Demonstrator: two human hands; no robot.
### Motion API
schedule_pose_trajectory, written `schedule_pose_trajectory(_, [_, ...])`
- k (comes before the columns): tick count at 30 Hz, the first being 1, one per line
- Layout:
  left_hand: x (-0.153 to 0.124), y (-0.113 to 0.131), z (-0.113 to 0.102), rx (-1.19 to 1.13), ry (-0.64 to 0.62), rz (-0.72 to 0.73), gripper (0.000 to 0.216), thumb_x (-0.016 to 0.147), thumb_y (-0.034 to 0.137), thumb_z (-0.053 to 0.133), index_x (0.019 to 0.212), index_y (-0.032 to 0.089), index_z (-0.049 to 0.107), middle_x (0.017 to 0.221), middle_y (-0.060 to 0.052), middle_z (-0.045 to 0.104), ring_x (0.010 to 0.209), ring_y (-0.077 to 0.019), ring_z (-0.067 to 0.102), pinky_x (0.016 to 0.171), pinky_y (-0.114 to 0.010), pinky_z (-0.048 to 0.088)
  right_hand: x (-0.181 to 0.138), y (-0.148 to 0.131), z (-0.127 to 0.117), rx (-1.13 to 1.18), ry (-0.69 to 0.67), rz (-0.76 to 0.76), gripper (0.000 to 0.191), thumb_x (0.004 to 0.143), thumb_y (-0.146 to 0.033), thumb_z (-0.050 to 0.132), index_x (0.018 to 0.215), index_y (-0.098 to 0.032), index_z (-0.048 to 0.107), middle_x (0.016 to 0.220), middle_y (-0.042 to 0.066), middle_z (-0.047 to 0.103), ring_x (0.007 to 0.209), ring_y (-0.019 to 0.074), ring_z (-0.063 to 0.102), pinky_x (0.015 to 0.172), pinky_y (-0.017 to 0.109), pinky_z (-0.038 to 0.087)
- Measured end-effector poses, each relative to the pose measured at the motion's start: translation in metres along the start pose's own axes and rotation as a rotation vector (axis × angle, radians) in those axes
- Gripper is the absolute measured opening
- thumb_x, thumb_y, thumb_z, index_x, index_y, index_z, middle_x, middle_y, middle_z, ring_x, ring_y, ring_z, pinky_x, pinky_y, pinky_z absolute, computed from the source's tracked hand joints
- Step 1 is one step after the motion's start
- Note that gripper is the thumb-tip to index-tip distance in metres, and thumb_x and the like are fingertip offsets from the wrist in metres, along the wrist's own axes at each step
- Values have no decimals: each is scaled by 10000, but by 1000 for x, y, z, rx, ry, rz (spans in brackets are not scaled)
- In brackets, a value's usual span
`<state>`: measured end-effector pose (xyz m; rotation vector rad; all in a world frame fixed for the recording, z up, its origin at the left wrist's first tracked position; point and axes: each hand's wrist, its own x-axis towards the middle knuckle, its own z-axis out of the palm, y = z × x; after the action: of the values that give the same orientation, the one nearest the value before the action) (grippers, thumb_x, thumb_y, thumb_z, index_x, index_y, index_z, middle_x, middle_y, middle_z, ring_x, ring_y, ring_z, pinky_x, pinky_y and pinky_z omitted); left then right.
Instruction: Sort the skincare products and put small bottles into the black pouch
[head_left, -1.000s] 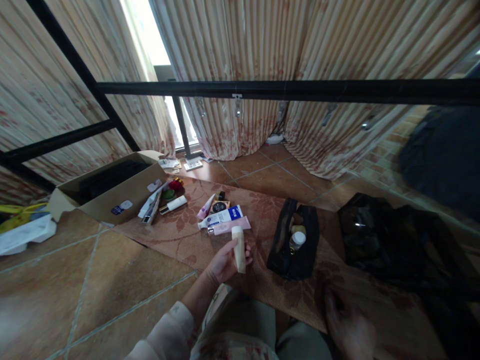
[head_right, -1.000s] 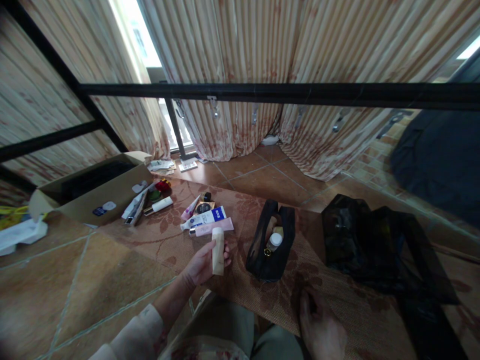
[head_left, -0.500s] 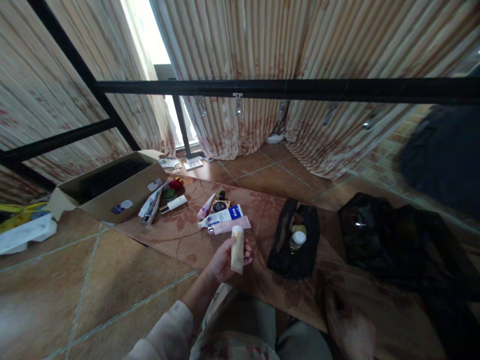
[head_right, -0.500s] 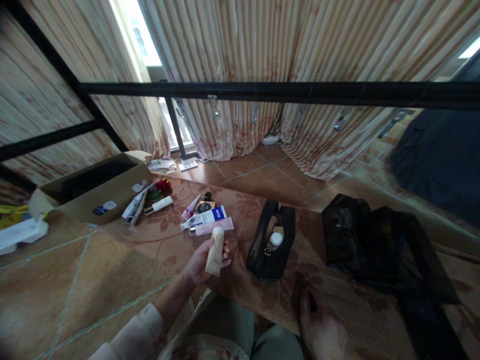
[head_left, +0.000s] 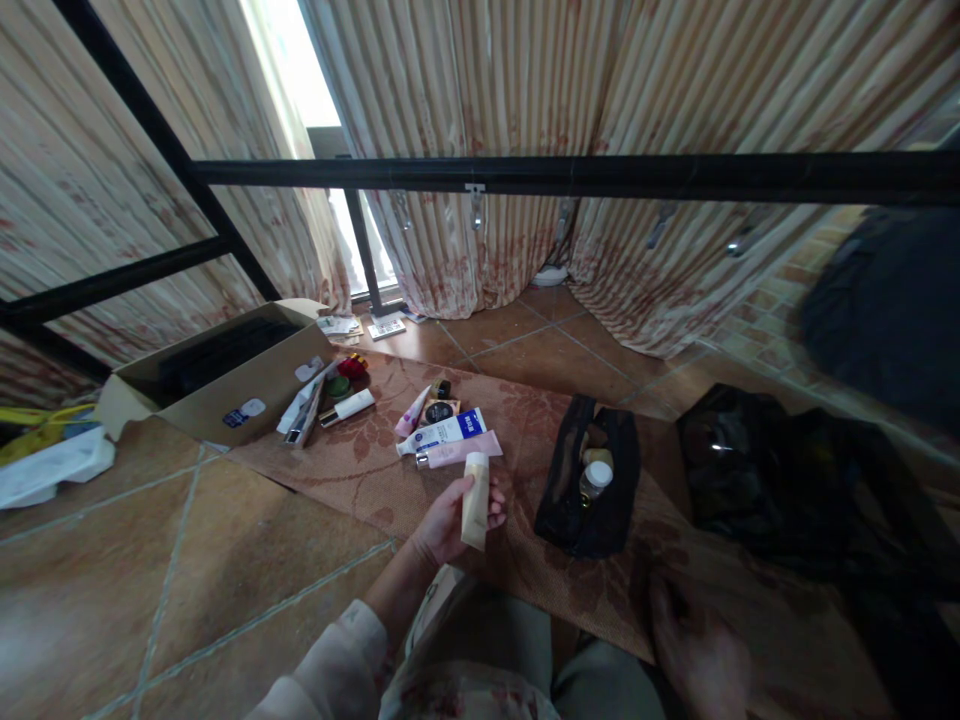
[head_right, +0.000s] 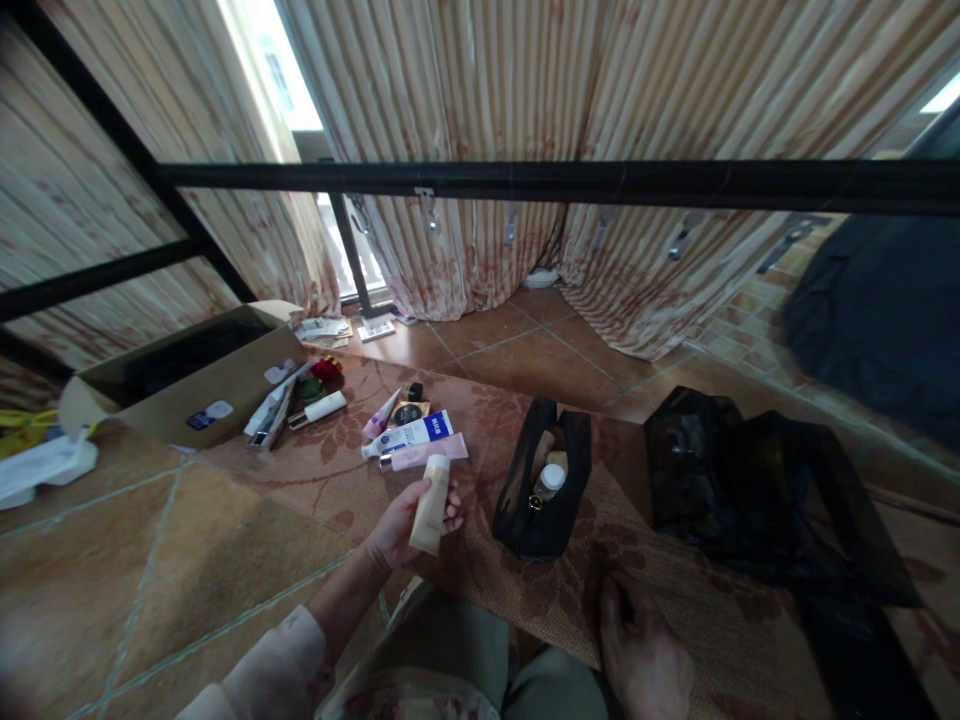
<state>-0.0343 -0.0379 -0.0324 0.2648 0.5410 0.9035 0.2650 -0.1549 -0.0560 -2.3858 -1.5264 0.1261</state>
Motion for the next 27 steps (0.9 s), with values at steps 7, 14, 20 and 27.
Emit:
schedule_pose_trajectory(7, [-1, 0, 3, 12, 5, 6, 289, 862, 324, 537, 1007, 85, 611, 842, -105, 643, 717, -162, 608, 802, -339, 486, 0, 0, 0, 21, -10, 23, 377, 866, -421, 420, 1022, -202, 685, 776, 95, 688, 523, 163, 569, 482, 250, 351])
schedule_pose_trajectory(14, [0, 0, 0, 7, 8, 0, 297, 867, 328, 532, 1002, 76, 614, 845, -108, 641, 717, -162, 607, 800, -334, 488, 1, 0, -1, 1, -35, 48, 392, 869, -429, 412, 1027, -198, 686, 723, 98, 677, 492, 169, 550, 473, 255, 346])
schedule_pose_trajectory(20, [0, 0, 0, -24, 14, -5, 307, 845, 337, 548, 1012, 87, 609, 854, -110, 633, 724, -171, 604, 804, -349, 487, -1, -3, -3, 10, -29, 28, 391, 869, -420, 408, 1039, -209, 689, 711, 92, 672, 501, 162, 548, 473, 244, 345])
schedule_pose_trajectory(27, [-1, 1, 4, -32, 30, -6, 300, 874, 357, 514, 978, 94, 613, 863, -104, 623, 728, -165, 600, 793, -343, 497, -1, -1, -1, 19, -62, 83, 404, 875, -463, 405, 1062, -215, 663, 762, 80, 691, 541, 180, 579, 499, 254, 349])
